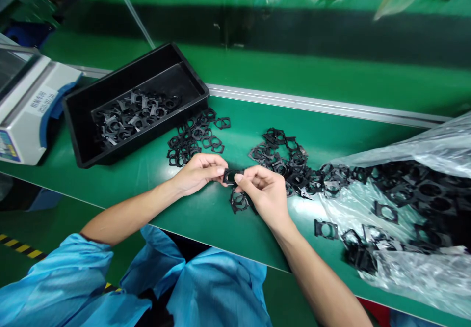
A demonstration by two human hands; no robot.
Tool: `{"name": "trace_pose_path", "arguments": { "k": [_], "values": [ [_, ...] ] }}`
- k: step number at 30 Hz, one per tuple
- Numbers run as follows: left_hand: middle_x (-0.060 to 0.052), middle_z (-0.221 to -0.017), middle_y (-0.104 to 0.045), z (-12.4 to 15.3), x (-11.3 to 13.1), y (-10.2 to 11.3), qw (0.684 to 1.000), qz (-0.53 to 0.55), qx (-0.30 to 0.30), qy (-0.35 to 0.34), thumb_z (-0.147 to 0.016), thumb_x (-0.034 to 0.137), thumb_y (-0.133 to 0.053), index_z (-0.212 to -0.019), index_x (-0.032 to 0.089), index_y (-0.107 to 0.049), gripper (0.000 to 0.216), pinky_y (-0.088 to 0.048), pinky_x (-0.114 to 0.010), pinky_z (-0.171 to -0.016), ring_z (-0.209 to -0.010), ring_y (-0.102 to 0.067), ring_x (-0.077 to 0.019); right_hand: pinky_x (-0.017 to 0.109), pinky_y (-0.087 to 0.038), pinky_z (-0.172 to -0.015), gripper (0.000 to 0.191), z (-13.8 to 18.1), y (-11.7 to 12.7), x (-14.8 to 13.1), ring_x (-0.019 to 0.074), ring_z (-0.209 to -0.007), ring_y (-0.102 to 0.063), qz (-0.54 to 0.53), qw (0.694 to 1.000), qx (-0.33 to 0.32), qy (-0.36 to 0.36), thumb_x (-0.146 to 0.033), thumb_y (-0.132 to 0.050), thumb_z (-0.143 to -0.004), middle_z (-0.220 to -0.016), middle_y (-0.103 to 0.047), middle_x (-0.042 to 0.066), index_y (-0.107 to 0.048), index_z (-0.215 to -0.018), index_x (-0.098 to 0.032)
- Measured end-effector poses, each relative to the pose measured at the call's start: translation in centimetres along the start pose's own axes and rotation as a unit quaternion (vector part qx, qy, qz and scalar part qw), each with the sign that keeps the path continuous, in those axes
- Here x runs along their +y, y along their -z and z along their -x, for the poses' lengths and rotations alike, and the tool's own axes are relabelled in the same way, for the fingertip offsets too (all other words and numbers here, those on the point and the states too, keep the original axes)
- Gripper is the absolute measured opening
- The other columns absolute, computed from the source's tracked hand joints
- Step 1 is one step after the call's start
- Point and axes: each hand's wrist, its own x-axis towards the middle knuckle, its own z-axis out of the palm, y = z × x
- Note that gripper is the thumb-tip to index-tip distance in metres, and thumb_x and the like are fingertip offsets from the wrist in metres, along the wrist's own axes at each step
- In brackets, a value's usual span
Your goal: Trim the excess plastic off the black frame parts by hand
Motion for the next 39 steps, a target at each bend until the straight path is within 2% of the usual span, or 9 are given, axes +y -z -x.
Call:
{"name": "trace_pose_path", "arguments": {
  "k": [5, 11, 17, 23, 27, 30, 33, 36, 39],
  "values": [
    [-0.001, -0.062, -0.068, 0.1, -0.1, -0.1, 0.998, -0.04, 0.019, -0.037, -0.063, 0.049, -0.091, -0.074, 0.011, -0.071, 0.045, -0.058, -0.026, -0.063, -0.057, -0.066, -0.0112, 0.022, -0.05, -0.05, 0.038, -0.1, 0.0, 0.0, 0.013, -0.048, -0.064, 0.015, 1.0, 0.008, 0.005, -0.048, -0.09, -0.068, -0.055, -0.067, -0.001, -0.065, -0.066, -0.02],
    [-0.002, -0.072, -0.072, 0.3, -0.1, -0.4, 0.989, -0.089, 0.037, -0.108, -0.067, 0.049, -0.089, -0.08, 0.013, -0.073, 0.042, -0.056, -0.024, -0.067, -0.066, -0.068, -0.0118, 0.021, -0.048, -0.05, 0.036, -0.1, 0.1, 0.0, 0.0118, -0.047, -0.061, 0.029, 0.999, 0.032, 0.02, -0.046, -0.088, -0.071, -0.054, -0.067, -0.001, -0.064, -0.066, -0.02],
    [-0.001, -0.072, -0.073, 0.5, -0.2, -0.5, 0.976, -0.148, 0.08, -0.136, -0.068, 0.047, -0.088, -0.079, 0.013, -0.072, 0.039, -0.054, -0.021, -0.063, -0.064, -0.069, -0.0114, 0.023, -0.05, -0.051, 0.037, -0.1, 0.0, 0.0, 0.0135, -0.048, -0.062, 0.046, 0.997, 0.047, 0.045, -0.047, -0.088, -0.071, -0.054, -0.066, -0.001, -0.062, -0.067, -0.021],
    [-0.001, -0.072, -0.071, 0.2, -0.2, -0.4, 0.988, -0.115, 0.048, -0.094, -0.07, 0.053, -0.085, -0.083, 0.013, -0.067, 0.046, -0.056, -0.023, -0.064, -0.063, -0.072, -0.0139, 0.024, -0.049, -0.051, 0.035, -0.2, -0.1, 0.1, 0.0136, -0.049, -0.061, 0.058, 0.996, 0.05, 0.054, -0.046, -0.085, -0.075, -0.056, -0.065, -0.001, -0.062, -0.068, -0.021],
    [-0.001, -0.069, -0.069, 0.1, -0.2, -0.2, 0.986, -0.142, 0.03, -0.085, -0.074, 0.054, -0.082, -0.085, 0.013, -0.065, 0.045, -0.053, -0.022, -0.061, -0.06, -0.069, -0.0122, 0.026, -0.051, -0.053, 0.034, -0.2, -0.1, 0.4, 0.0147, -0.051, -0.061, 0.074, 0.994, 0.046, 0.068, -0.047, -0.083, -0.077, -0.059, -0.063, -0.001, -0.063, -0.07, -0.021],
    [0.001, -0.066, -0.065, 0.3, -0.2, -0.1, 0.98, -0.174, 0.028, -0.098, -0.08, 0.05, -0.078, -0.088, 0.014, -0.064, 0.04, -0.049, -0.021, -0.06, -0.057, -0.064, -0.0099, 0.028, -0.054, -0.057, 0.03, -0.3, 0.0, 0.7, 0.016, -0.059, -0.064, 0.083, 0.991, 0.05, 0.089, -0.049, -0.081, -0.079, -0.07, -0.065, 0.001, -0.069, -0.077, -0.021],
    [-0.001, -0.081, -0.067, 0.7, -0.1, -0.2, 0.968, -0.208, 0.025, -0.139, -0.082, 0.042, -0.078, -0.102, 0.016, -0.064, 0.036, -0.049, -0.021, -0.07, -0.072, -0.065, -0.0104, 0.03, -0.055, -0.061, 0.023, -0.4, 0.2, 1.1, 0.0173, -0.07, -0.066, 0.117, 0.983, 0.045, 0.132, -0.046, -0.076, -0.085, -0.084, -0.067, 0.003, -0.076, -0.088, -0.023],
    [-0.004, -0.093, -0.067, 0.9, 0.1, -0.2, 0.953, -0.246, -0.001, -0.175, -0.084, 0.038, -0.076, -0.11, 0.017, -0.067, 0.035, -0.048, -0.022, -0.075, -0.081, -0.062, -0.012, 0.033, -0.056, -0.07, 0.016, -0.4, 0.4, 1.1, 0.0195, -0.078, -0.065, 0.187, 0.967, 0.009, 0.172, -0.038, -0.071, -0.091, -0.083, -0.068, 0.004, -0.079, -0.091, -0.025],
    [-0.002, -0.083, -0.063, 0.8, 0.2, -0.1, 0.952, -0.259, -0.014, -0.16, -0.087, 0.038, -0.072, -0.11, 0.016, -0.071, 0.032, -0.048, -0.022, -0.071, -0.075, -0.058, -0.0111, 0.033, -0.057, -0.07, 0.013, -0.2, 0.3, 1.1, 0.0182, -0.073, -0.065, 0.205, 0.963, 0.006, 0.176, -0.035, -0.072, -0.09, -0.08, -0.068, 0.003, -0.078, -0.094, -0.024]
  ]
}}
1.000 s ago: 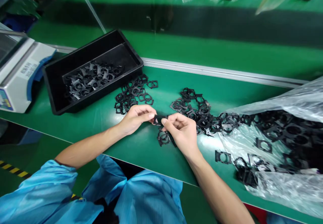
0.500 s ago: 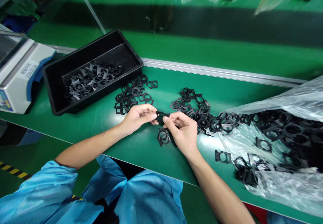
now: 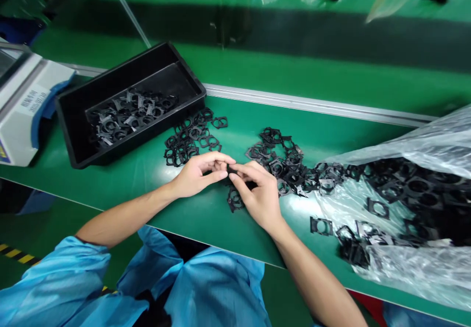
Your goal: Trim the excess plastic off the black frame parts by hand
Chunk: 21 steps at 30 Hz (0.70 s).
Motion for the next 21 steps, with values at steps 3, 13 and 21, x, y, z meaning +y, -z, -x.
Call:
{"name": "trace_pose_path", "arguments": {
  "k": [3, 13, 21],
  "values": [
    [-0.002, -0.084, -0.063, -0.13, -0.04, 0.14, 1.0, 0.005, -0.016, 0.024, -0.085, 0.036, -0.074, -0.109, 0.015, -0.073, 0.032, -0.048, -0.021, -0.068, -0.072, -0.058, -0.0099, 0.032, -0.059, -0.07, 0.02, 0.19, -0.21, -0.15, 0.0173, -0.071, -0.067, -0.027, 0.999, 0.04, -0.024, -0.04, -0.078, -0.085, -0.083, -0.071, 0.003, -0.074, -0.093, -0.023],
    [-0.003, -0.082, -0.073, -0.77, -0.58, 0.2, 0.982, 0.164, 0.034, 0.092, -0.071, 0.048, -0.086, -0.087, 0.014, -0.066, 0.043, -0.058, -0.026, -0.075, -0.072, -0.07, -0.0127, 0.032, -0.059, -0.072, 0.028, -0.12, 0.02, -0.36, 0.0192, -0.078, -0.068, -0.072, 0.997, 0.001, -0.033, -0.05, -0.076, -0.085, -0.091, -0.072, 0.005, -0.073, -0.096, -0.024],
    [0.002, -0.076, -0.067, -0.77, -0.44, 0.2, 0.984, 0.154, 0.042, 0.075, -0.07, 0.048, -0.087, -0.086, 0.014, -0.065, 0.043, -0.057, -0.023, -0.073, -0.071, -0.069, -0.0105, 0.031, -0.054, -0.065, 0.019, 0.02, -0.2, -0.12, 0.018, -0.072, -0.063, -0.051, 0.999, 0.012, -0.008, -0.041, -0.072, -0.089, -0.084, -0.067, 0.004, -0.07, -0.082, -0.024]
  ]
}}
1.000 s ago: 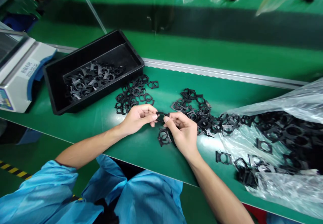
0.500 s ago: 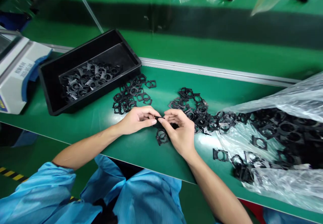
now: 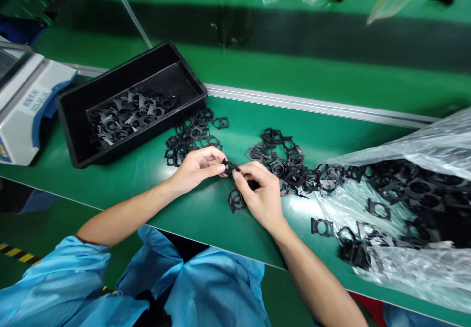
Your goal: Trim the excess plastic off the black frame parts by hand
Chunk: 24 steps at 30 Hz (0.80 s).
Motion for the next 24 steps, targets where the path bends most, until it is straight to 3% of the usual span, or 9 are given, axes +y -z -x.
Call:
{"name": "trace_pose_path", "arguments": {
  "k": [10, 15, 24],
  "values": [
    [-0.006, -0.08, -0.077, 0.11, 0.12, 0.1, 0.999, 0.018, -0.014, 0.025, -0.069, 0.048, -0.089, -0.088, 0.012, -0.066, 0.047, -0.06, -0.028, -0.072, -0.07, -0.075, -0.0162, 0.031, -0.05, -0.066, 0.031, -0.13, 0.34, -0.73, 0.019, -0.073, -0.062, -0.021, 0.998, -0.047, -0.024, -0.052, -0.07, -0.089, -0.079, -0.068, 0.004, -0.072, -0.079, -0.024],
    [-0.006, -0.078, -0.077, 0.1, 0.19, 0.06, 0.999, 0.021, -0.01, 0.038, -0.067, 0.047, -0.09, -0.086, 0.011, -0.069, 0.046, -0.06, -0.027, -0.069, -0.067, -0.075, -0.017, 0.03, -0.051, -0.063, 0.031, 0.01, 0.23, -0.77, 0.0188, -0.072, -0.061, -0.05, 0.998, -0.024, -0.041, -0.055, -0.073, -0.085, -0.081, -0.066, 0.004, -0.07, -0.079, -0.024],
    [-0.006, -0.078, -0.078, 0.07, 0.17, 0.01, 0.998, 0.039, 0.003, 0.043, -0.061, 0.041, -0.094, -0.085, 0.011, -0.074, 0.043, -0.06, -0.027, -0.069, -0.067, -0.076, -0.0175, 0.03, -0.045, -0.055, 0.032, -0.03, 0.55, -0.73, 0.0164, -0.06, -0.055, 0.007, 1.0, -0.014, -0.025, -0.048, -0.07, -0.089, -0.068, -0.062, 0.003, -0.068, -0.071, -0.022]
  ]
}}
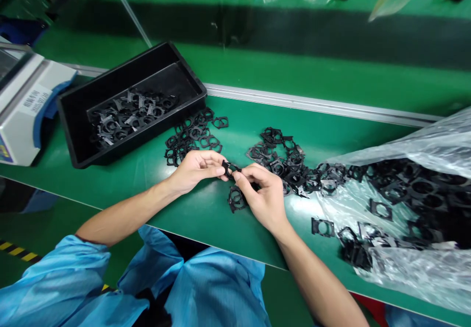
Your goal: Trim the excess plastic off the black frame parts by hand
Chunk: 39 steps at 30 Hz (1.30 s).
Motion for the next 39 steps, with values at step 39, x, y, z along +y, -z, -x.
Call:
{"name": "trace_pose_path", "arguments": {
  "k": [39],
  "values": [
    [-0.005, -0.079, -0.074, -0.36, -0.17, 0.7, 0.993, 0.014, -0.077, 0.083, -0.06, 0.042, -0.095, -0.078, 0.011, -0.075, 0.041, -0.053, -0.026, -0.074, -0.074, -0.07, -0.014, 0.027, -0.045, -0.055, 0.03, 0.31, -0.06, 0.06, 0.0141, -0.056, -0.056, 0.031, 0.999, 0.038, 0.02, -0.039, -0.071, -0.09, -0.063, -0.066, 0.002, -0.069, -0.067, -0.02]
  ]
}}
